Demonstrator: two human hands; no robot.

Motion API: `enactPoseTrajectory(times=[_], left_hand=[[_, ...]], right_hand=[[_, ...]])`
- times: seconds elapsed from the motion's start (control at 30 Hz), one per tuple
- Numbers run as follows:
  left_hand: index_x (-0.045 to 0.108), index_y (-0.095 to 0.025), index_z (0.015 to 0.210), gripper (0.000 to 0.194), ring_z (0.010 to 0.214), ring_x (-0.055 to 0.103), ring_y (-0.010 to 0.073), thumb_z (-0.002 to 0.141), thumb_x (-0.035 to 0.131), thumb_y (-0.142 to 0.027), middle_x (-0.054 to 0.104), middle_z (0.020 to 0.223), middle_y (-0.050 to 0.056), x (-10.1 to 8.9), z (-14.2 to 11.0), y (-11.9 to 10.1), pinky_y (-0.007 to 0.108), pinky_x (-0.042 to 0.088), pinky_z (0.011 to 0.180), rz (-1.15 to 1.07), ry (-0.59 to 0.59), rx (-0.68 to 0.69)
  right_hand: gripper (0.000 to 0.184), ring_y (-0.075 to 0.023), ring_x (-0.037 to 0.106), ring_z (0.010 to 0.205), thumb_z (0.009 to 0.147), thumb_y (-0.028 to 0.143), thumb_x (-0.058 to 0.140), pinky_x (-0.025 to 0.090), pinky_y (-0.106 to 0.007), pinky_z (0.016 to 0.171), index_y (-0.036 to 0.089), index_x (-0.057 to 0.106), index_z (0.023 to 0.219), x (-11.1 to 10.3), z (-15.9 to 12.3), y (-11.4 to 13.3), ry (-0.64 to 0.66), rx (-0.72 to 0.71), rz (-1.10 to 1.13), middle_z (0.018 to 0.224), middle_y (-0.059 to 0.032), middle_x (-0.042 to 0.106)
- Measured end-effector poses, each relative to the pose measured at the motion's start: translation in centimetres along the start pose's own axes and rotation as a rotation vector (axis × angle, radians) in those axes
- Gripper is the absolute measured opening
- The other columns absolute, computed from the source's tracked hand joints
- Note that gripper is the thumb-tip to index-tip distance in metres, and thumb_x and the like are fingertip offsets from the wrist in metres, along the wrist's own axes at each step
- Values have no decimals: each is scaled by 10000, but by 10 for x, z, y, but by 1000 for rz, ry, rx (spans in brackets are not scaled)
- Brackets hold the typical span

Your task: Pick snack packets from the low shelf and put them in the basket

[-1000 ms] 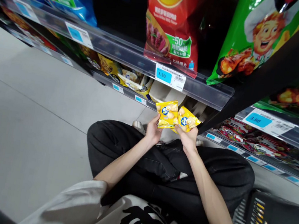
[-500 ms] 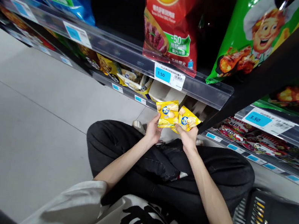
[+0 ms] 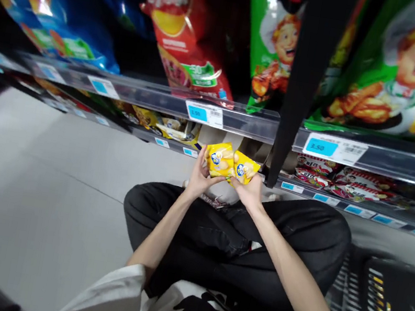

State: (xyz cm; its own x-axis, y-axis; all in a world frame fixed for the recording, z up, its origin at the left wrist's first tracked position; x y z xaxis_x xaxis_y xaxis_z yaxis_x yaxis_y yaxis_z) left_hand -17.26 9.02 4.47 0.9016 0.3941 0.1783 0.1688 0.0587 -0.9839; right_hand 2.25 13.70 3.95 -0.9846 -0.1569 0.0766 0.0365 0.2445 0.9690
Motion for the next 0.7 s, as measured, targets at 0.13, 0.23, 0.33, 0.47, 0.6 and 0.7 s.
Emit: enactPoseTrajectory(times=[0.13,0.23,0.33,0.47,0.6,0.7], left_hand=[[381,-380,1587,1278,1400,560,379,500,1044,-492,424,1621,169,-1,16,-27,489,578,1056,340,238,82],[532,-310,1496,1003,1391,555,357,631,967,-576,504,1543,166,-2,28,-65,461,575,1045,713,295,257],[714,-258,1277,606,1353,575,340,778,871,-564,631,1408,142,8,33,-102,479,510,1120,1016,410,427],[793,-268,1129,337,1089,710,300,891,773,-505,777,1139,98,19,41,-120,436,544,1032,1108,620,347],[837,-253,884,229,923,745,286,880,766,-471,805,956,97,18,55,-122,399,584,900,1098,709,230],[844,-241,831,237,872,755,273,864,756,-459,810,919,103,13,69,-116,377,599,847,1090,770,149]], right_hand=[[362,-297,768,1013,750,199,752,599,-391,918,195,740,1111,2,-13,27,25,-215,-296,1076,-85,810],[496,-288,751,1087,809,140,672,579,-364,940,220,676,1299,8,-25,41,79,-292,-452,1197,-81,787],[498,-296,748,1073,831,132,648,576,-350,890,214,661,1321,11,-31,46,116,-282,-518,1218,-90,780],[498,-299,746,1035,838,120,636,562,-342,838,198,648,1330,11,-32,45,143,-250,-555,1195,-101,780],[517,-299,734,1041,842,102,632,555,-348,805,182,616,1352,17,-38,48,198,-338,-691,1226,-120,756],[566,-299,725,1045,839,26,593,547,-354,773,145,577,1393,25,-46,50,281,-468,-878,1278,-153,719]])
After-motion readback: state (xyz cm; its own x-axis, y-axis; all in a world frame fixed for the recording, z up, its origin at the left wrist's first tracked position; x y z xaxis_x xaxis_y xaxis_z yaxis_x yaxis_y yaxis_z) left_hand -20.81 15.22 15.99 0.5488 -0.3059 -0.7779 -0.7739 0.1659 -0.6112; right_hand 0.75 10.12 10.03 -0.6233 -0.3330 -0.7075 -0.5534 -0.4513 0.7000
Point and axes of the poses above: each hand's wrist, its own z-axis towards the middle knuckle, its own x-axis out of the palm, y = z × x, the point moved 8 cm from there along z, towards the middle knuckle
